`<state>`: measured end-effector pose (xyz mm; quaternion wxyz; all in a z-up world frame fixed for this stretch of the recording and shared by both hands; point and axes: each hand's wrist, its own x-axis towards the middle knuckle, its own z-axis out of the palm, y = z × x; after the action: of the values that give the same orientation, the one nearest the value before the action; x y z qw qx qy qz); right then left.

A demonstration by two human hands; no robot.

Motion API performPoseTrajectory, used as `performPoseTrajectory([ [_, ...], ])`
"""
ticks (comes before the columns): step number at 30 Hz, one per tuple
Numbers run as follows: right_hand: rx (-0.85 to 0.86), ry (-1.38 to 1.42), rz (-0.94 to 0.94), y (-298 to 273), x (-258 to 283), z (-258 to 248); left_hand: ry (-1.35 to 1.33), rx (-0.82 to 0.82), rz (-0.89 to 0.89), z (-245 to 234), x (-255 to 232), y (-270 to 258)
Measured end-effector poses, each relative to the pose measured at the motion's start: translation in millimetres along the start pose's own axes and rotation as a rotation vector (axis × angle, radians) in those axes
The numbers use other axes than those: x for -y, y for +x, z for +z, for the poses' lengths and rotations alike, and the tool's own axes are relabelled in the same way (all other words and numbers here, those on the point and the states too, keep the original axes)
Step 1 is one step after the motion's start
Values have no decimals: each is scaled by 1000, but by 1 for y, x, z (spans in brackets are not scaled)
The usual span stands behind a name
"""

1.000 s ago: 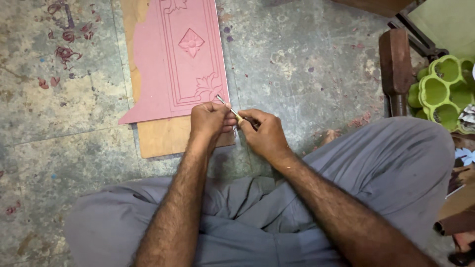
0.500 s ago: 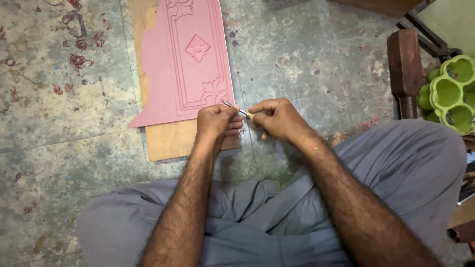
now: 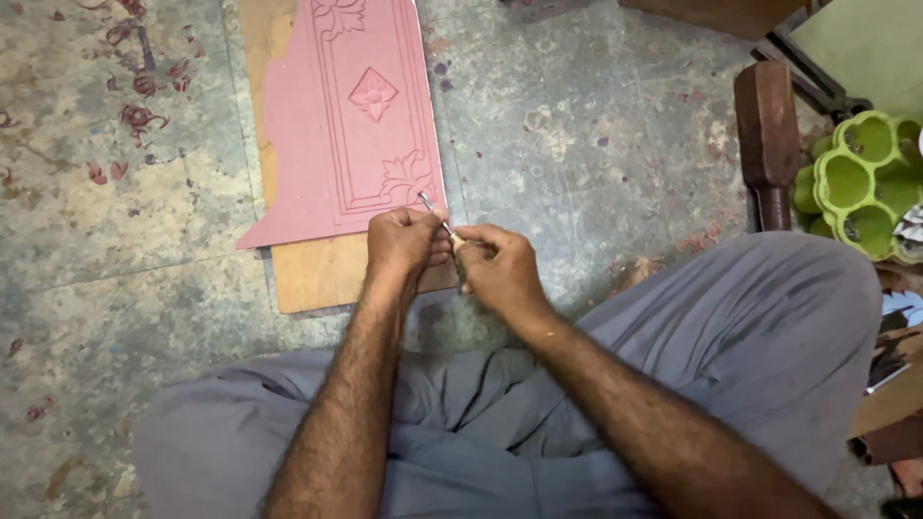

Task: The person carves decorative floral patterns into a pink panel using a small chisel and a wooden mallet.

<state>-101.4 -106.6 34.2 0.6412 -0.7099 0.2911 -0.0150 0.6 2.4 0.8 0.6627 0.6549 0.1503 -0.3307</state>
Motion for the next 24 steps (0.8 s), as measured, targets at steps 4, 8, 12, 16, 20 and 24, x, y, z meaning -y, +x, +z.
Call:
performPoseTrajectory([
  [4,-67,19,-20,-7,5,11,-37,7,11,-4,6,4],
  [8,-65,11,-27,-9,9,13,0,16,-15,-7,4,5],
  [12,-78,59,45,-14,17,14,-2,68,-84,-7,1,8],
  [16,-338,-279,-436,-45,21,15,-60,61,-84,-8,3,9],
  [20,-395,-186,-360,-48,21,25,-85,77,-99,-10,3,12],
  [24,-425,11,-298,-38,14,23,-95,86,-87,-5,5,17],
])
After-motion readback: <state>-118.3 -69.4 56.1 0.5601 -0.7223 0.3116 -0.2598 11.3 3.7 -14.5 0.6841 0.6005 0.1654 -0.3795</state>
